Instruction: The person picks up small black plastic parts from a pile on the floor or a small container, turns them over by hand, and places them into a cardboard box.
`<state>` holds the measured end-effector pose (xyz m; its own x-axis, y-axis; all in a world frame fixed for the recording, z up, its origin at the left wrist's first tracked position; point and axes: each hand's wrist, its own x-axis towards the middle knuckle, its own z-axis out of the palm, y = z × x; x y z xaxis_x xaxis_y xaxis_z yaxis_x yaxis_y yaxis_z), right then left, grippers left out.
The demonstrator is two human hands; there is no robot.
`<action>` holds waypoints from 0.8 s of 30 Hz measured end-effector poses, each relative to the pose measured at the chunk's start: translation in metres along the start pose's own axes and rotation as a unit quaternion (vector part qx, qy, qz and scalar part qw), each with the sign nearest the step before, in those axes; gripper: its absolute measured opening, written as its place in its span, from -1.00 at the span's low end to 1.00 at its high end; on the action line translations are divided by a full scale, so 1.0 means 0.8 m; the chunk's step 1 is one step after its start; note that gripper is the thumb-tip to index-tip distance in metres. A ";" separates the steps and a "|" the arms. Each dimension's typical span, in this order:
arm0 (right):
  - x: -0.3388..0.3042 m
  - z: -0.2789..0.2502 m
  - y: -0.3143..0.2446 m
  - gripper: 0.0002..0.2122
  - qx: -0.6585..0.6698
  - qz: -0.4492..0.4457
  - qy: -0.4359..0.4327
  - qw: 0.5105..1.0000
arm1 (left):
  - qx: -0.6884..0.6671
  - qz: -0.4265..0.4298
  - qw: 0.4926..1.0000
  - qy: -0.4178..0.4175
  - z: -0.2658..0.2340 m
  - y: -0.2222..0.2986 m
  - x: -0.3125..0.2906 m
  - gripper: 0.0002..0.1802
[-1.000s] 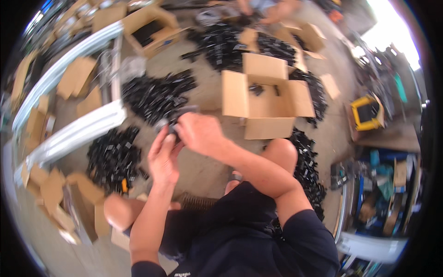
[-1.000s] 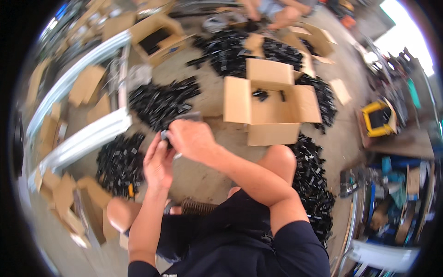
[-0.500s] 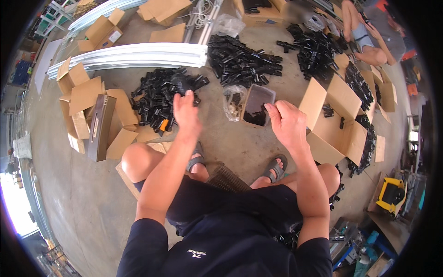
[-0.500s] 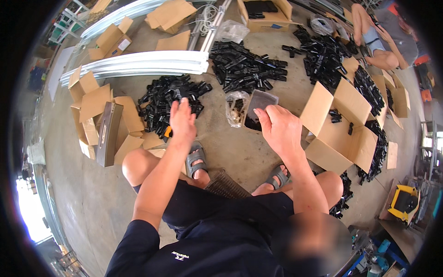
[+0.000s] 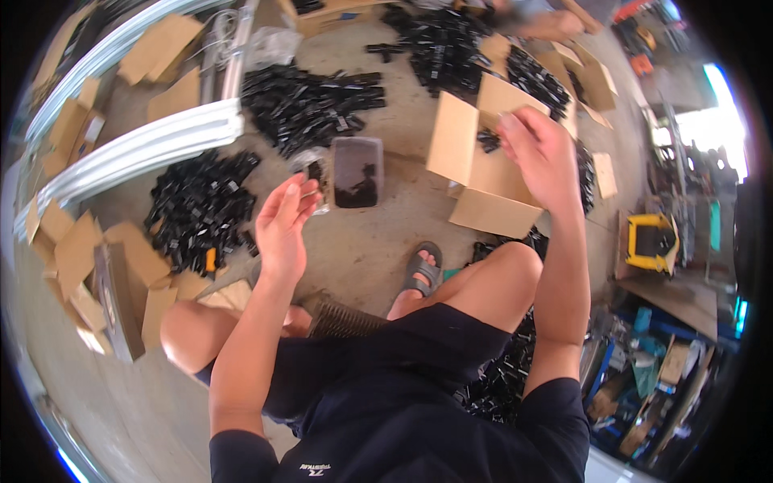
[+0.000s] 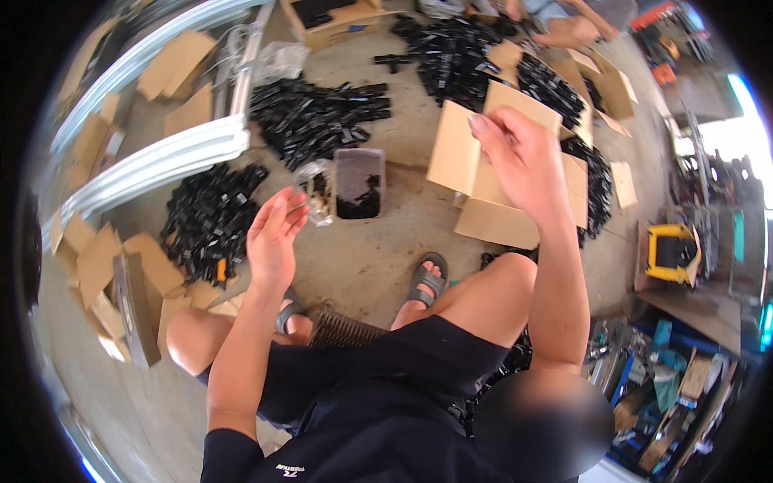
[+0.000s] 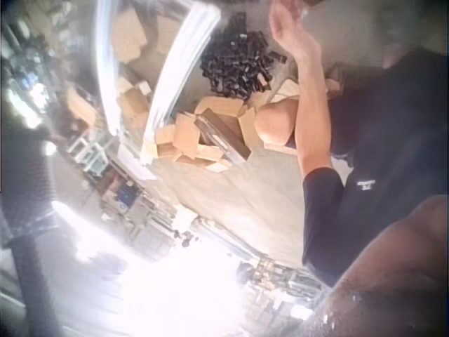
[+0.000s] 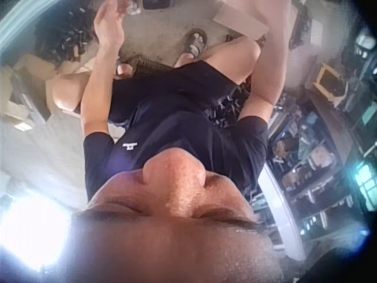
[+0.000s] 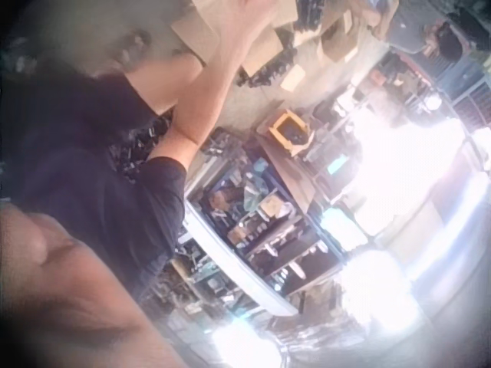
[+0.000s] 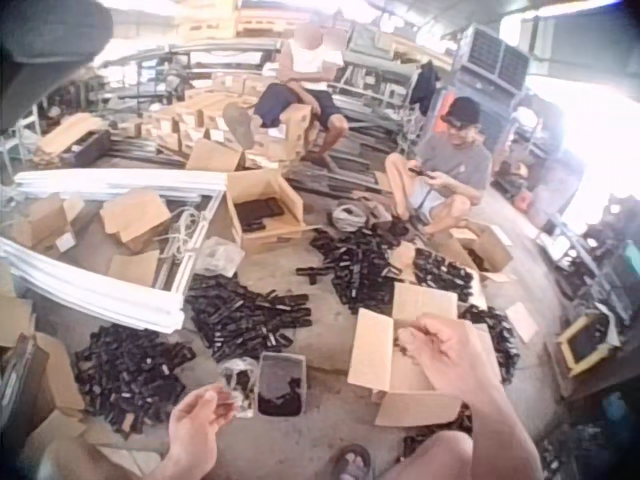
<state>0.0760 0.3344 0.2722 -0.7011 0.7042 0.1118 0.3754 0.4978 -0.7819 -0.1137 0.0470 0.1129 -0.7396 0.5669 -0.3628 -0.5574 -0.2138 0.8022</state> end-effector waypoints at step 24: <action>0.149 0.076 0.631 -0.40 -0.210 0.418 0.120 0.875 | 0.261 -0.231 0.935 -0.069 0.048 -0.110 0.034 -0.66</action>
<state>0.1453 0.6388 -0.1465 0.0544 0.9723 -0.2271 0.9222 -0.1361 -0.3621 -0.0705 0.1119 0.0508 -0.3907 0.6074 -0.6917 -0.5192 0.4751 0.7104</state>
